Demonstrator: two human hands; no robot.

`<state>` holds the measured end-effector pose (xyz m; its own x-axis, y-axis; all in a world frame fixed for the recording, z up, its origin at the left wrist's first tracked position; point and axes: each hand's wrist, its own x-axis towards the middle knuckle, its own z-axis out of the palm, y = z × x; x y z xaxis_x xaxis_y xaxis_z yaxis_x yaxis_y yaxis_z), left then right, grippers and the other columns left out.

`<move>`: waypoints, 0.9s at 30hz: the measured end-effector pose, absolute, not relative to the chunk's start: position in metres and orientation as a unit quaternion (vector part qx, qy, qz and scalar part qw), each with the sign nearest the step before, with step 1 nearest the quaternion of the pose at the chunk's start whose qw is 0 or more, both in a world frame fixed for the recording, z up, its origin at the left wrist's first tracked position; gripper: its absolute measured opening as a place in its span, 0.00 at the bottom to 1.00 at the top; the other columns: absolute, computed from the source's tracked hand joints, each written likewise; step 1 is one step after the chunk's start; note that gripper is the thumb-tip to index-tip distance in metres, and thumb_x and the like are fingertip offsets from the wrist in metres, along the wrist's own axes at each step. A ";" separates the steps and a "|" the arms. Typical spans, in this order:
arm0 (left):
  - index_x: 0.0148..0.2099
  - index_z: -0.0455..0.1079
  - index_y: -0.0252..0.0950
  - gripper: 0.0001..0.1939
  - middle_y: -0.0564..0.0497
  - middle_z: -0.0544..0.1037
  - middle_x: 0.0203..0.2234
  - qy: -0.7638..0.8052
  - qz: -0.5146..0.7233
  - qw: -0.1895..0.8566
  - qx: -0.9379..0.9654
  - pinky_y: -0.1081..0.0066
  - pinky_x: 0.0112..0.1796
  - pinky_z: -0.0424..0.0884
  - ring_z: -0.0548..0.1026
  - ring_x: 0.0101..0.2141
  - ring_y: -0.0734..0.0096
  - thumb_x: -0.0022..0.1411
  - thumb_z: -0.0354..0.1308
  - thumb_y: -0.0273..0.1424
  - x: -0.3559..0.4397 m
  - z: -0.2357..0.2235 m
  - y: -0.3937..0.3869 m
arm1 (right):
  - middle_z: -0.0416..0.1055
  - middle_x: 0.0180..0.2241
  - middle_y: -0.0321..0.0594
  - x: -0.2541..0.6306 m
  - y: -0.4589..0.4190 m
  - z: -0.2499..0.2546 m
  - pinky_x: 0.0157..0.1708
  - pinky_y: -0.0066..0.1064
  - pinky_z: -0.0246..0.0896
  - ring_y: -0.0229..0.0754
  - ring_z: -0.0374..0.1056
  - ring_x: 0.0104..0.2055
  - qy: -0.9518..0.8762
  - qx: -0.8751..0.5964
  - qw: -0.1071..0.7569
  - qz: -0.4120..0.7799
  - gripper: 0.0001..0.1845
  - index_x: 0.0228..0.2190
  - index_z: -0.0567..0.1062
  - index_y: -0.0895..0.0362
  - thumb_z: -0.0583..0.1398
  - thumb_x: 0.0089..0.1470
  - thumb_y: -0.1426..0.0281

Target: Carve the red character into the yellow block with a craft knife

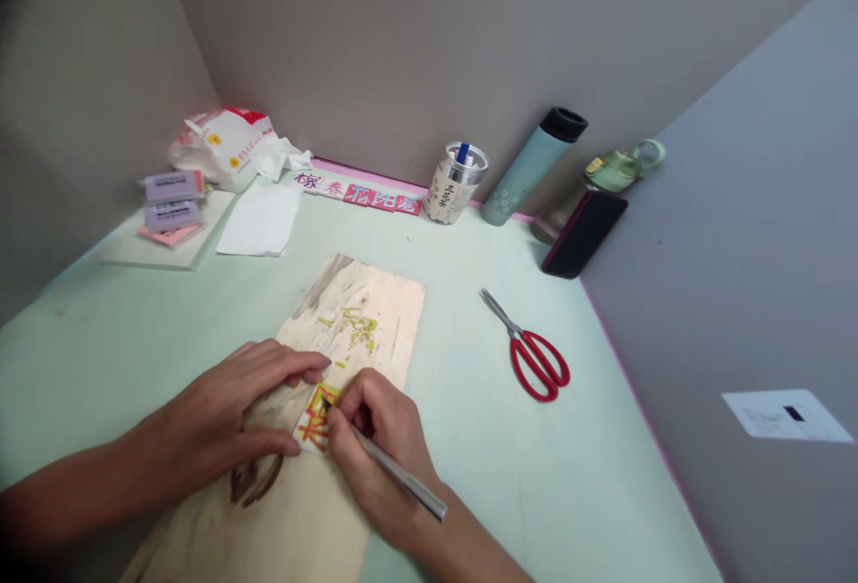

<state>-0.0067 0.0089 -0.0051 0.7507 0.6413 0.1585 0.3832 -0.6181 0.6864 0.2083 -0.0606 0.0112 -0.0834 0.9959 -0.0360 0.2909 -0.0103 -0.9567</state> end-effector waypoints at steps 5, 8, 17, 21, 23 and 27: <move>0.64 0.56 0.46 0.34 0.53 0.76 0.51 0.291 0.211 0.322 0.876 0.64 0.51 0.65 0.73 0.50 0.61 0.62 0.70 0.36 -0.006 -0.006 0.009 | 0.63 0.27 0.33 0.209 -0.062 0.005 0.27 0.31 0.51 0.37 0.55 0.26 -0.624 -0.541 0.376 0.419 0.11 0.27 0.62 0.53 0.56 0.62 0.68; 0.65 0.57 0.46 0.33 0.52 0.76 0.52 0.282 0.220 0.325 0.875 0.63 0.52 0.64 0.73 0.50 0.59 0.63 0.69 0.37 -0.007 -0.009 0.009 | 0.64 0.27 0.34 0.209 -0.062 0.006 0.28 0.31 0.51 0.38 0.56 0.27 -0.625 -0.539 0.376 0.421 0.11 0.27 0.62 0.53 0.56 0.62 0.68; 0.63 0.60 0.45 0.29 0.52 0.77 0.51 0.294 0.228 0.336 0.865 0.62 0.51 0.64 0.73 0.49 0.59 0.64 0.67 0.39 -0.006 -0.008 0.007 | 0.61 0.27 0.33 0.211 -0.058 0.015 0.27 0.30 0.51 0.39 0.57 0.29 -0.549 -0.523 0.405 0.511 0.10 0.27 0.63 0.53 0.58 0.60 0.69; 0.62 0.61 0.44 0.30 0.53 0.77 0.50 0.298 0.227 0.324 0.869 0.64 0.50 0.66 0.74 0.49 0.61 0.62 0.69 0.38 -0.005 -0.009 0.009 | 0.63 0.28 0.34 0.212 -0.059 0.011 0.28 0.30 0.51 0.39 0.57 0.30 -0.556 -0.512 0.415 0.507 0.11 0.28 0.64 0.54 0.58 0.61 0.69; 0.62 0.61 0.45 0.31 0.54 0.77 0.50 0.298 0.233 0.326 0.866 0.65 0.49 0.66 0.74 0.48 0.61 0.62 0.69 0.38 -0.005 -0.009 0.009 | 0.63 0.28 0.34 0.213 -0.060 0.010 0.28 0.31 0.51 0.38 0.57 0.29 -0.568 -0.506 0.415 0.499 0.11 0.28 0.64 0.54 0.58 0.62 0.68; 0.63 0.61 0.45 0.30 0.53 0.77 0.50 0.294 0.238 0.343 0.860 0.64 0.49 0.65 0.74 0.48 0.61 0.63 0.68 0.40 -0.006 -0.012 0.008 | 0.63 0.27 0.34 0.216 -0.058 0.011 0.28 0.30 0.51 0.38 0.55 0.28 -0.594 -0.498 0.402 0.488 0.11 0.28 0.64 0.54 0.58 0.62 0.68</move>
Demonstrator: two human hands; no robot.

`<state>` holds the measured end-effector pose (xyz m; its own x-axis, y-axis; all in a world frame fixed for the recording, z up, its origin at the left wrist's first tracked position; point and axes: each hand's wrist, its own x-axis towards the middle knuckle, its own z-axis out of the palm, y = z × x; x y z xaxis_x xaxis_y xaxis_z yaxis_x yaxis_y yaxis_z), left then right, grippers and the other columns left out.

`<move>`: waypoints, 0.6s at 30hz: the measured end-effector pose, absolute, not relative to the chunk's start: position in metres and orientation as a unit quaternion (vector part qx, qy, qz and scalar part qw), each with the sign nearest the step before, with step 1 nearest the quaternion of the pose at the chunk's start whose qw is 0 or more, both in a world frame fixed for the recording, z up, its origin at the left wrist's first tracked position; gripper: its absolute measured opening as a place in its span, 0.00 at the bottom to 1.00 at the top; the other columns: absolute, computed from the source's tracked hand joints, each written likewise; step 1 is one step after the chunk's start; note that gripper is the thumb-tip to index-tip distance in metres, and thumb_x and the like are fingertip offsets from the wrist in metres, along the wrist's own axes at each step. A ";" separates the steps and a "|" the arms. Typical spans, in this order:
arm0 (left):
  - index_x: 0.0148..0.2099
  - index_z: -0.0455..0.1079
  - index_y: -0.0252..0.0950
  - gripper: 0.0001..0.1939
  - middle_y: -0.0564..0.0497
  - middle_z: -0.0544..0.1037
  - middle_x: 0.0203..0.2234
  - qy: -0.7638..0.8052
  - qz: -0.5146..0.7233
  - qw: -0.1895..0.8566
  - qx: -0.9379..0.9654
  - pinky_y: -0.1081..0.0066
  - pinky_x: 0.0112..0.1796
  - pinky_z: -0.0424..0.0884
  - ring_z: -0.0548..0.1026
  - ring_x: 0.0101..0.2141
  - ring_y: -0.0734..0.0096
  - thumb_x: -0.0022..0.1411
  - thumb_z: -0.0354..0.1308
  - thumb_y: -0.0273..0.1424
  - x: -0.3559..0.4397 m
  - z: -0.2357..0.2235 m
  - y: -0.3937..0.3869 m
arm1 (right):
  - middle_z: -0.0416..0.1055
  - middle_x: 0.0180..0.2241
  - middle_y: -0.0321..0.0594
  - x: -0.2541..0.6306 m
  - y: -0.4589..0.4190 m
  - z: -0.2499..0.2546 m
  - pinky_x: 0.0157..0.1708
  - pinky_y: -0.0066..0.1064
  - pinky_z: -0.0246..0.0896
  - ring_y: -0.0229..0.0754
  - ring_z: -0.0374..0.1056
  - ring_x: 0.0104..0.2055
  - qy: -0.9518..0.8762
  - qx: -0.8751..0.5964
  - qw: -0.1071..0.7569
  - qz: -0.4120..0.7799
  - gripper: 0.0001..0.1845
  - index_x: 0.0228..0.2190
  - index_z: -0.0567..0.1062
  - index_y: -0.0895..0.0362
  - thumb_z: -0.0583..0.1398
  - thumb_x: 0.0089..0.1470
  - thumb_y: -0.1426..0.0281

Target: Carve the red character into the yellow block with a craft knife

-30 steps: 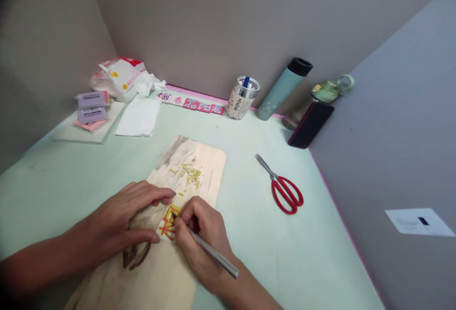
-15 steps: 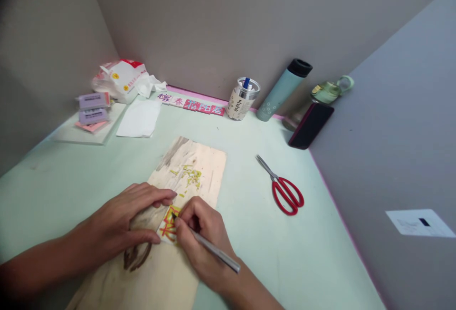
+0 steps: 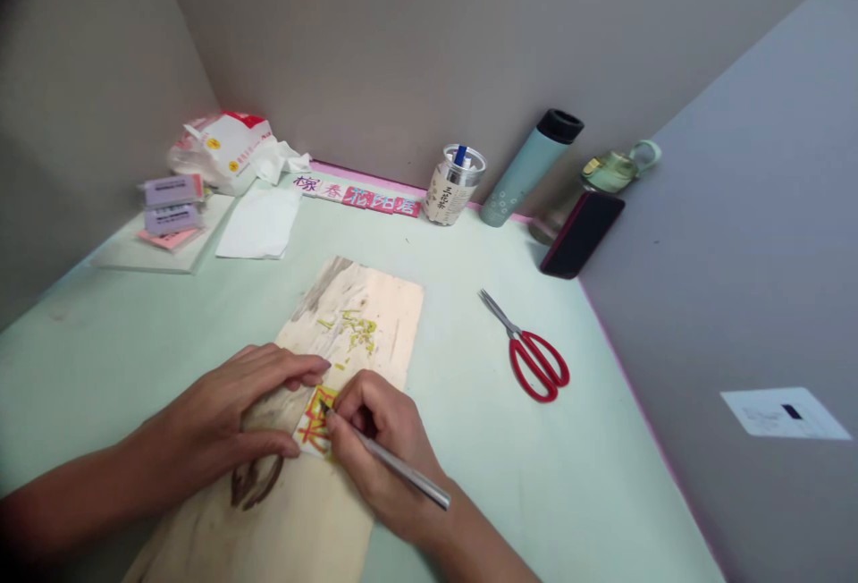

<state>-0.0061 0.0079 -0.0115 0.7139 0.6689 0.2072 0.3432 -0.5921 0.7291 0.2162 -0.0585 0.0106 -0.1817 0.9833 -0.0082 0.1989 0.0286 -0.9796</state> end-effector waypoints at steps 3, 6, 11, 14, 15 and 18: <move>0.62 0.60 0.46 0.29 0.53 0.76 0.51 0.297 0.236 0.352 0.856 0.63 0.50 0.63 0.73 0.49 0.60 0.65 0.66 0.42 -0.006 -0.012 0.007 | 0.63 0.28 0.34 0.217 -0.058 0.010 0.27 0.30 0.51 0.38 0.55 0.28 -0.604 -0.500 0.394 0.480 0.11 0.28 0.65 0.54 0.58 0.62 0.68; 0.59 0.62 0.45 0.24 0.53 0.76 0.48 0.298 0.234 0.354 0.855 0.63 0.48 0.62 0.72 0.47 0.60 0.67 0.63 0.45 -0.004 -0.009 0.008 | 0.62 0.27 0.33 0.216 -0.058 0.009 0.27 0.30 0.50 0.37 0.56 0.28 -0.596 -0.514 0.397 0.472 0.11 0.27 0.64 0.54 0.58 0.61 0.70; 0.53 0.66 0.43 0.19 0.53 0.75 0.44 0.263 0.206 0.365 0.869 0.64 0.47 0.61 0.71 0.45 0.61 0.69 0.57 0.50 -0.003 -0.004 0.012 | 0.61 0.26 0.32 0.214 -0.057 0.009 0.26 0.30 0.49 0.37 0.55 0.27 -0.589 -0.517 0.404 0.473 0.11 0.27 0.63 0.54 0.58 0.60 0.70; 0.52 0.66 0.43 0.19 0.53 0.74 0.44 0.260 0.202 0.361 0.873 0.64 0.47 0.60 0.70 0.45 0.62 0.69 0.55 0.51 -0.003 -0.003 0.012 | 0.62 0.26 0.32 0.214 -0.057 0.010 0.27 0.30 0.50 0.37 0.55 0.28 -0.592 -0.511 0.404 0.474 0.10 0.27 0.64 0.54 0.58 0.61 0.69; 0.52 0.66 0.43 0.19 0.53 0.74 0.45 0.260 0.200 0.359 0.874 0.64 0.47 0.59 0.70 0.45 0.62 0.69 0.55 0.51 -0.003 -0.003 0.012 | 0.62 0.27 0.33 0.214 -0.057 0.011 0.27 0.30 0.50 0.37 0.55 0.28 -0.592 -0.511 0.403 0.475 0.10 0.27 0.64 0.54 0.58 0.61 0.69; 0.51 0.66 0.43 0.19 0.54 0.74 0.45 0.259 0.195 0.358 0.876 0.64 0.47 0.59 0.70 0.45 0.62 0.70 0.54 0.51 -0.002 -0.002 0.011 | 0.63 0.27 0.34 0.215 -0.056 0.012 0.27 0.30 0.50 0.38 0.56 0.28 -0.595 -0.506 0.398 0.480 0.10 0.28 0.64 0.54 0.58 0.61 0.69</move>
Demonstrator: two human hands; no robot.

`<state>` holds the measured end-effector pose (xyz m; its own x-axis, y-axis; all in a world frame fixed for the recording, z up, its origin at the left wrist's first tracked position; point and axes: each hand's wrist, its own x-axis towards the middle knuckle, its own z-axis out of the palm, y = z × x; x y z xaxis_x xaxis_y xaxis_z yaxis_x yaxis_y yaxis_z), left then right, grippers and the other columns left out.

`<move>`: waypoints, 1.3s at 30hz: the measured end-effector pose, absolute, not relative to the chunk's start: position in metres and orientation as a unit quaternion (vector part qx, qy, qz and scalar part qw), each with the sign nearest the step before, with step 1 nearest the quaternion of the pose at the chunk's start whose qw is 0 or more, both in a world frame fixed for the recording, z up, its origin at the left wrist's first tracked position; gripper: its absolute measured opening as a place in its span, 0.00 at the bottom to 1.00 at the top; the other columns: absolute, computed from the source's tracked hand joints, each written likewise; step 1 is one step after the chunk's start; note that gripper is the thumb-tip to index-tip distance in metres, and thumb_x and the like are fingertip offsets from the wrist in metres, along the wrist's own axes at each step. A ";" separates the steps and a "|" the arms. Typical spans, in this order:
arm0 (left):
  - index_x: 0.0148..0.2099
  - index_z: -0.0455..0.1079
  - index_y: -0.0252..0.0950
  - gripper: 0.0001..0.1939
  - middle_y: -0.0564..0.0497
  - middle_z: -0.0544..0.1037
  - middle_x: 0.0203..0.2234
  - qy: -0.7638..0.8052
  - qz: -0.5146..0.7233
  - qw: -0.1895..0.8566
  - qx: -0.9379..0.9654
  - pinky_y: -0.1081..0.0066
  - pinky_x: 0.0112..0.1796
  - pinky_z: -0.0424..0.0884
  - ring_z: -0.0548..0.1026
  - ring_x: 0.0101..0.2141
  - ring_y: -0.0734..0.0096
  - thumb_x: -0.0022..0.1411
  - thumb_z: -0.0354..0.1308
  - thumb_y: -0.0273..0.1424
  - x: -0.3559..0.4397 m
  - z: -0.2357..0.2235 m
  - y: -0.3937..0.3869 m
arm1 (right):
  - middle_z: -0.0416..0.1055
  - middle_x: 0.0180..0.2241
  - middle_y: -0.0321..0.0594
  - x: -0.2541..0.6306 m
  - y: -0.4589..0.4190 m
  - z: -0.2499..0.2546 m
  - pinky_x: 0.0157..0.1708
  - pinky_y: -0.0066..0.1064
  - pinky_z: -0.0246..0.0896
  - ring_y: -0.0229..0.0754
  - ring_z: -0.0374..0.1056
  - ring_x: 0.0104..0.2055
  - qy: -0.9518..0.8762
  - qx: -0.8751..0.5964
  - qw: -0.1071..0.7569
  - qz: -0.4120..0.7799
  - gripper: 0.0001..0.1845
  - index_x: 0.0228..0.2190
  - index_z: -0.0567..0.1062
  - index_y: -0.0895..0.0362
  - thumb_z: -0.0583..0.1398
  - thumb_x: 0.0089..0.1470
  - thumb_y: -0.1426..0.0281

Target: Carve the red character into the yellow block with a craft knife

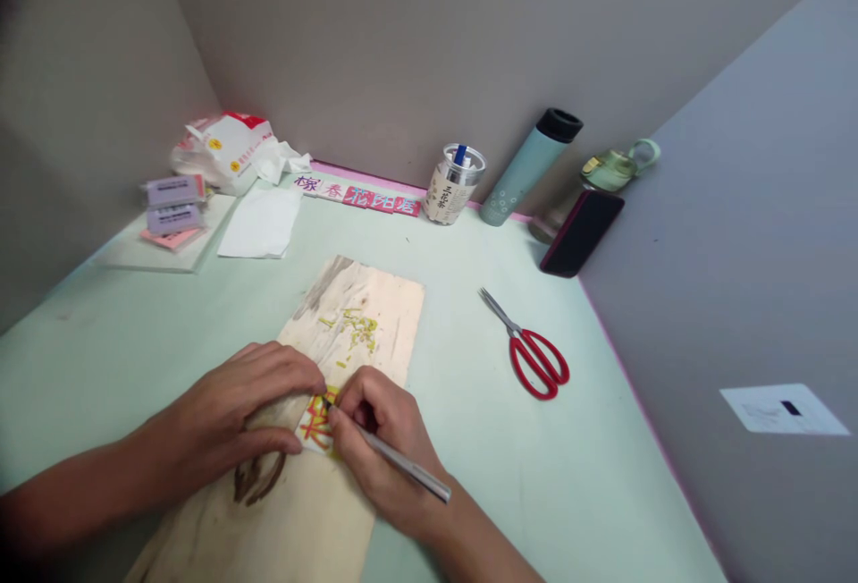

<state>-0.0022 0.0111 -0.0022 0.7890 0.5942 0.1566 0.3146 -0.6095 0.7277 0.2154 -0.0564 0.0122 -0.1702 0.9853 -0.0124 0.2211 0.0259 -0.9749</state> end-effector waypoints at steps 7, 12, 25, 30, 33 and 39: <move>0.49 0.67 0.43 0.18 0.54 0.74 0.43 0.267 0.194 0.362 0.872 0.65 0.45 0.58 0.69 0.43 0.62 0.69 0.55 0.51 -0.001 -0.002 0.012 | 0.62 0.27 0.33 0.216 -0.056 0.014 0.26 0.30 0.49 0.37 0.54 0.27 -0.603 -0.514 0.381 0.476 0.11 0.27 0.64 0.54 0.59 0.60 0.69; 0.48 0.65 0.44 0.18 0.57 0.73 0.43 0.284 0.170 0.359 0.873 0.66 0.45 0.57 0.69 0.44 0.63 0.62 0.70 0.35 0.000 0.002 0.011 | 0.63 0.25 0.31 0.230 -0.051 0.021 0.25 0.27 0.51 0.36 0.55 0.26 -0.584 -0.531 0.404 0.463 0.11 0.26 0.67 0.55 0.61 0.59 0.69; 0.42 0.64 0.41 0.10 0.53 0.74 0.45 0.294 0.156 0.367 0.869 0.64 0.48 0.60 0.70 0.46 0.61 0.68 0.63 0.36 0.001 0.003 0.007 | 0.73 0.27 0.37 0.237 -0.053 0.033 0.28 0.30 0.64 0.40 0.69 0.27 -0.683 -0.552 0.398 0.265 0.11 0.34 0.77 0.55 0.64 0.63 0.61; 0.56 0.65 0.44 0.19 0.49 0.75 0.49 0.261 0.192 0.332 0.886 0.63 0.48 0.63 0.72 0.48 0.58 0.71 0.53 0.49 -0.002 -0.002 0.010 | 0.76 0.39 0.45 0.236 -0.052 0.030 0.40 0.37 0.69 0.48 0.72 0.41 -0.787 -0.482 0.328 0.204 0.21 0.47 0.71 0.55 0.65 0.59 0.54; 0.59 0.66 0.43 0.22 0.47 0.76 0.49 0.215 0.221 0.253 0.917 0.64 0.48 0.65 0.73 0.47 0.60 0.72 0.50 0.49 -0.004 -0.007 0.014 | 0.75 0.40 0.46 0.235 -0.053 0.027 0.40 0.39 0.68 0.49 0.70 0.42 -0.801 -0.468 0.302 0.219 0.21 0.48 0.69 0.55 0.63 0.61 0.55; 0.58 0.68 0.40 0.17 0.45 0.77 0.50 0.175 0.258 0.209 0.927 0.66 0.50 0.68 0.75 0.48 0.61 0.72 0.54 0.41 -0.010 -0.015 0.016 | 0.74 0.38 0.44 0.230 -0.054 0.025 0.39 0.38 0.66 0.48 0.68 0.40 -0.815 -0.451 0.279 0.233 0.17 0.46 0.69 0.56 0.61 0.64 0.57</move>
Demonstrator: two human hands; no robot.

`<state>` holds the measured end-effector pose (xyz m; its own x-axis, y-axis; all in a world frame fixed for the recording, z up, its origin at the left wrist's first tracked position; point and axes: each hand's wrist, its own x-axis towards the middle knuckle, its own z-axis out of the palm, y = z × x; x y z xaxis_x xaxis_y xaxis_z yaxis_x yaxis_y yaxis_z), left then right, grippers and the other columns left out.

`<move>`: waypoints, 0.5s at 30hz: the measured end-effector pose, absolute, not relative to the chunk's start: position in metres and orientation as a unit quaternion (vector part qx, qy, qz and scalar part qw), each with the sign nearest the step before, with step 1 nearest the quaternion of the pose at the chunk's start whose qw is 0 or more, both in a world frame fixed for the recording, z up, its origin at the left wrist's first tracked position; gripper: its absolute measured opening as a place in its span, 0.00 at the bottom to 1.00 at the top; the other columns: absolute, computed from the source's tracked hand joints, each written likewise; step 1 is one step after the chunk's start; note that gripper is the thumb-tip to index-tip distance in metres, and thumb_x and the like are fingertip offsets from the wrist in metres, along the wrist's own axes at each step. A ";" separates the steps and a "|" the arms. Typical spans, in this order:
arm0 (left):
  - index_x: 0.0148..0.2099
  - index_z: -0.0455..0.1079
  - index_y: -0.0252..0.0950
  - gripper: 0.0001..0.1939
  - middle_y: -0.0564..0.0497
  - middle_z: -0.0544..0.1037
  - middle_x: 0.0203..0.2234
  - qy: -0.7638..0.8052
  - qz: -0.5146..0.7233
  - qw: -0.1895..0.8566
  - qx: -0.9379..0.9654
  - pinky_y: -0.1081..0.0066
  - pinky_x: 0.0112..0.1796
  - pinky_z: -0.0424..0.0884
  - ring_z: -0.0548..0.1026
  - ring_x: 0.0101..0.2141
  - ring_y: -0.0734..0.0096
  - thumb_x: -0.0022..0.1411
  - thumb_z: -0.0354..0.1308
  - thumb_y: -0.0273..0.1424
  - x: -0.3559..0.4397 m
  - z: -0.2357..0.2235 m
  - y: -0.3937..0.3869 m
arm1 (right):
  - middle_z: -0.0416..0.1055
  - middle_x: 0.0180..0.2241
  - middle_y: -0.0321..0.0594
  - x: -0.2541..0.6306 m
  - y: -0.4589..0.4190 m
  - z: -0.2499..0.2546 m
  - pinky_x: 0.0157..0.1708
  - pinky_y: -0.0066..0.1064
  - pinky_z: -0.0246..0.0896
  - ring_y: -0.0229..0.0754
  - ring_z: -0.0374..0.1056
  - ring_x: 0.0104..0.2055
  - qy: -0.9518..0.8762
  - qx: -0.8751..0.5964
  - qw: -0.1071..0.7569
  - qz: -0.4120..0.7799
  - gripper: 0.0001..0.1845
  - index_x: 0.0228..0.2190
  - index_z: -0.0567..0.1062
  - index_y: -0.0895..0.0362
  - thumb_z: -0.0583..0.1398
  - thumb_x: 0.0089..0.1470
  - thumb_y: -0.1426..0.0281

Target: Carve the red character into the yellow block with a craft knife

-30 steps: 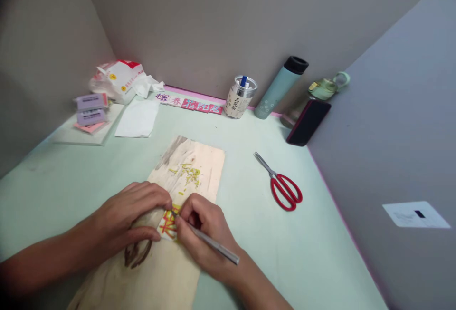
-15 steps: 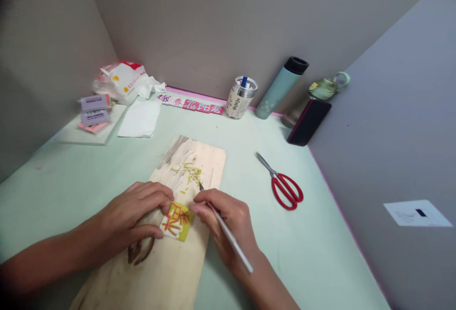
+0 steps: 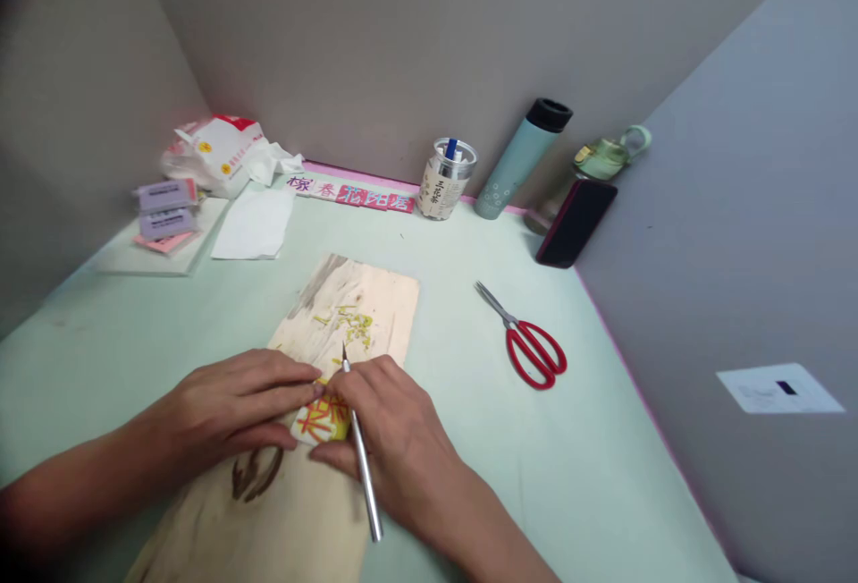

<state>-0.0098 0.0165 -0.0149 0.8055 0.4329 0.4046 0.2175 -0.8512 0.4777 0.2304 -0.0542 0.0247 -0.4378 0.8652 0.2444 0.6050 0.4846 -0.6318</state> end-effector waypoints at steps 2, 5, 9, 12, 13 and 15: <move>0.57 0.69 0.40 0.16 0.45 0.77 0.50 0.173 0.258 0.212 0.926 0.67 0.49 0.70 0.75 0.48 0.62 0.72 0.56 0.41 -0.010 -0.014 0.016 | 0.74 0.38 0.44 0.230 -0.055 0.024 0.39 0.38 0.65 0.48 0.67 0.40 -0.818 -0.450 0.276 0.229 0.15 0.45 0.68 0.56 0.61 0.65 0.58; 0.57 0.68 0.39 0.16 0.45 0.77 0.50 0.175 0.257 0.230 0.922 0.68 0.48 0.71 0.76 0.48 0.62 0.72 0.56 0.40 -0.010 -0.010 0.016 | 0.73 0.37 0.43 0.230 -0.055 0.025 0.39 0.37 0.64 0.48 0.67 0.40 -0.817 -0.455 0.272 0.226 0.14 0.46 0.68 0.55 0.61 0.65 0.60; 0.56 0.68 0.41 0.16 0.45 0.77 0.49 0.188 0.247 0.266 0.912 0.68 0.47 0.72 0.76 0.47 0.63 0.72 0.56 0.42 -0.011 -0.006 0.016 | 0.72 0.37 0.42 0.230 -0.055 0.026 0.38 0.36 0.64 0.48 0.66 0.41 -0.812 -0.465 0.260 0.237 0.14 0.45 0.68 0.54 0.65 0.63 0.64; 0.54 0.70 0.42 0.13 0.46 0.77 0.49 0.196 0.246 0.279 0.908 0.70 0.48 0.73 0.77 0.47 0.64 0.73 0.55 0.40 -0.012 -0.004 0.016 | 0.72 0.39 0.42 0.230 -0.055 0.026 0.39 0.36 0.64 0.48 0.66 0.41 -0.809 -0.472 0.251 0.244 0.16 0.44 0.67 0.55 0.67 0.60 0.67; 0.54 0.70 0.42 0.11 0.47 0.77 0.49 0.199 0.247 0.277 0.907 0.71 0.47 0.73 0.77 0.47 0.65 0.74 0.54 0.37 -0.012 -0.003 0.016 | 0.71 0.39 0.42 0.230 -0.055 0.026 0.40 0.36 0.64 0.48 0.66 0.42 -0.809 -0.474 0.249 0.244 0.16 0.44 0.67 0.55 0.67 0.60 0.67; 0.54 0.71 0.43 0.11 0.48 0.77 0.48 0.205 0.251 0.268 0.907 0.73 0.47 0.73 0.77 0.47 0.67 0.75 0.50 0.28 -0.012 -0.002 0.015 | 0.71 0.39 0.42 0.229 -0.056 0.025 0.40 0.36 0.64 0.48 0.65 0.42 -0.809 -0.476 0.247 0.241 0.16 0.45 0.66 0.55 0.67 0.60 0.68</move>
<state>-0.0117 0.0148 -0.0016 0.7900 0.5061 0.3461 0.2367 -0.7725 0.5893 0.2291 -0.0557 0.0253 -0.4245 0.8895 0.1694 0.6510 0.4298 -0.6256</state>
